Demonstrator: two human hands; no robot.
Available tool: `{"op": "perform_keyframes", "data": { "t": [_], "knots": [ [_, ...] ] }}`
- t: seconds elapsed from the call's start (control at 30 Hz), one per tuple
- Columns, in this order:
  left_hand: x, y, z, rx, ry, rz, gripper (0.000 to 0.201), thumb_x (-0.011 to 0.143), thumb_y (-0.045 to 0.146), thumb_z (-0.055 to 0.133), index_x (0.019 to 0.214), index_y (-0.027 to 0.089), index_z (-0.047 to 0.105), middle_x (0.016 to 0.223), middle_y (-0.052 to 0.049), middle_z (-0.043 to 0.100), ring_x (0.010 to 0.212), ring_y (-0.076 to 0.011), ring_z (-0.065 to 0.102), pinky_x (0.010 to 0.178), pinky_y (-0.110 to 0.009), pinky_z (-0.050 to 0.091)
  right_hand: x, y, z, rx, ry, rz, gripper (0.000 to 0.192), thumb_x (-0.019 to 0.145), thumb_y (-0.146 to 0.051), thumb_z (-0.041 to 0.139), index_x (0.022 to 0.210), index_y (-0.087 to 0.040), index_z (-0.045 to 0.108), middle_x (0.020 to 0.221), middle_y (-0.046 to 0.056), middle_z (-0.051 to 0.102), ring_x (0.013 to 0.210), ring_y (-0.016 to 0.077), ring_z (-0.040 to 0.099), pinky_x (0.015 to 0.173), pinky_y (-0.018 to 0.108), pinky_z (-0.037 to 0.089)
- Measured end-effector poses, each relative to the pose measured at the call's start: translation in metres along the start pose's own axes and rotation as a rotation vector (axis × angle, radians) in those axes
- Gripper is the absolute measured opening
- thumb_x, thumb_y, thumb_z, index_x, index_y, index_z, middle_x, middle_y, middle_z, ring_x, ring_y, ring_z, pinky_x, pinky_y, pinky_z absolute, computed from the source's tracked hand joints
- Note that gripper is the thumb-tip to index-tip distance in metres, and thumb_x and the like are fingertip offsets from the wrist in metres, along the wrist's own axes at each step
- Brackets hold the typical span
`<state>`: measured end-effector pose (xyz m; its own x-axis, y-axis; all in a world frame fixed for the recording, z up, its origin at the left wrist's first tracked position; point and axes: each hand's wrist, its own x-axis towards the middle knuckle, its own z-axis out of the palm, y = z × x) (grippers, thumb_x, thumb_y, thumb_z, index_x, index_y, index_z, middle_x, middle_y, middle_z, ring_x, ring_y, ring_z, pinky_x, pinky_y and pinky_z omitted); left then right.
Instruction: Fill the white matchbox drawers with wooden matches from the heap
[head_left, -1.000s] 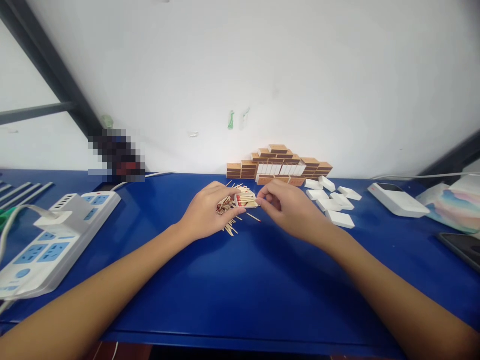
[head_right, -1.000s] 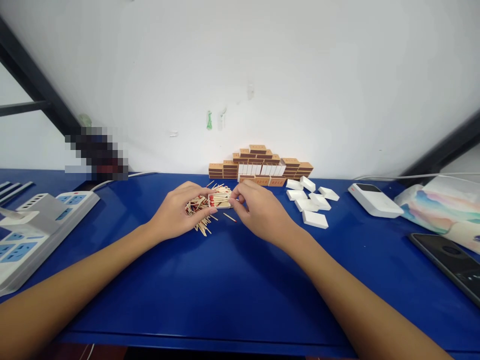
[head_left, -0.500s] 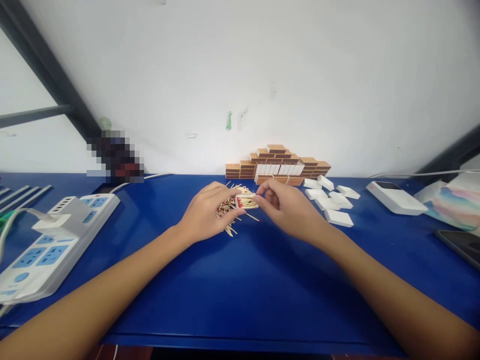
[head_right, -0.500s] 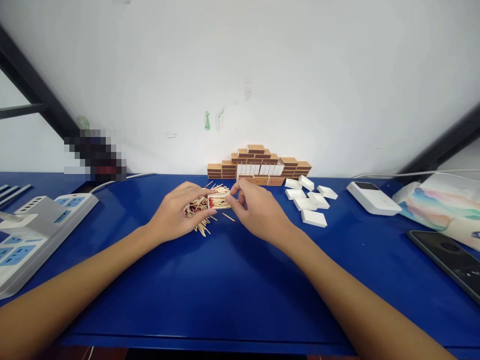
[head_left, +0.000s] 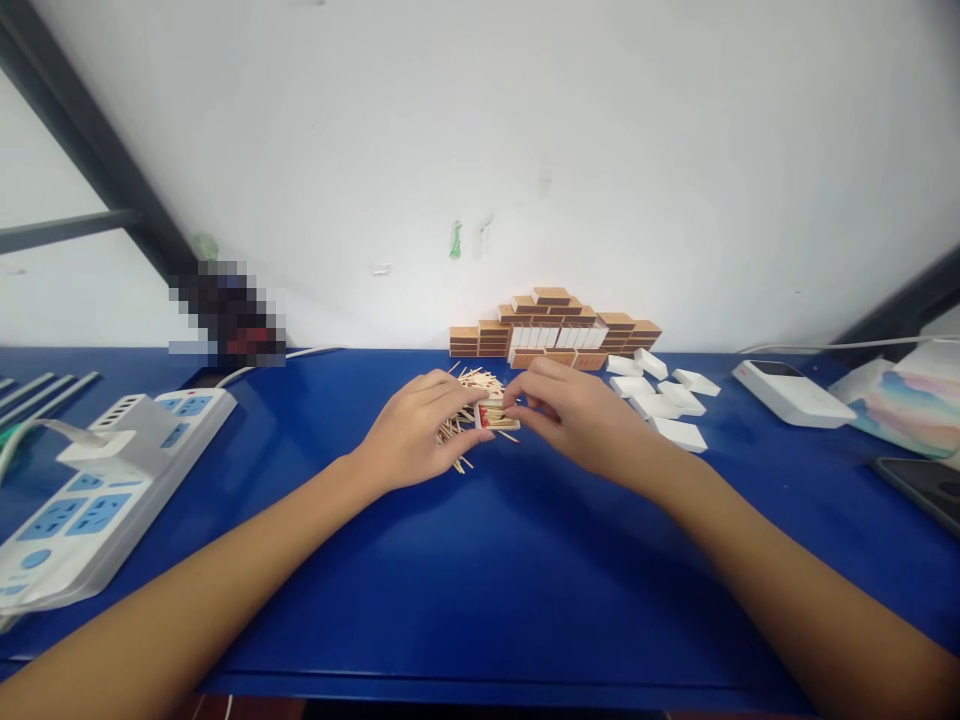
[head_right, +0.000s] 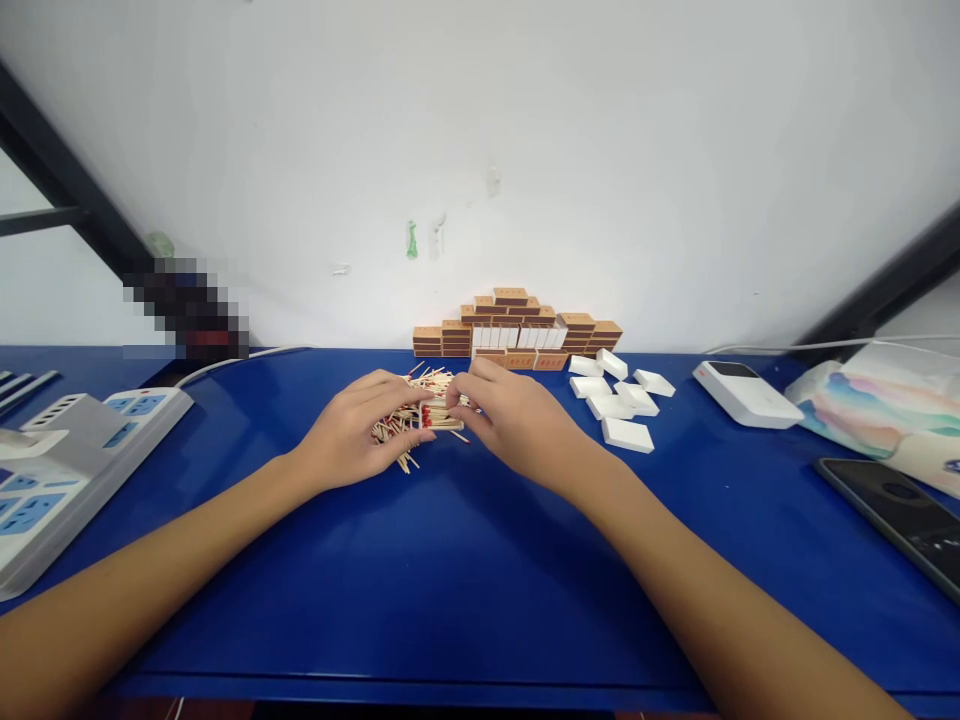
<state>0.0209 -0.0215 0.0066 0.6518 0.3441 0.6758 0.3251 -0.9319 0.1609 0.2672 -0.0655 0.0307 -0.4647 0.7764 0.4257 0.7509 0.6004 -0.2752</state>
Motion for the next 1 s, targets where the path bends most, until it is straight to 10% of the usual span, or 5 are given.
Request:
{"op": "perform_keyframes", "data": {
  "t": [1.0],
  "knots": [
    [-0.001,0.001,0.002,0.004,-0.007,0.036,0.035,0.096,0.038,0.071,0.124,0.018,0.066,0.108,-0.010,0.076,0.101,-0.0257,0.068,0.094,-0.047,0.057,0.001,-0.008,0.004,-0.066,-0.078,0.005,0.012,0.103,-0.025,0.054,0.093,-0.018,0.058,0.092,0.004,0.058,0.070,0.0145,0.052,0.064,0.029,0.038]
  ]
}}
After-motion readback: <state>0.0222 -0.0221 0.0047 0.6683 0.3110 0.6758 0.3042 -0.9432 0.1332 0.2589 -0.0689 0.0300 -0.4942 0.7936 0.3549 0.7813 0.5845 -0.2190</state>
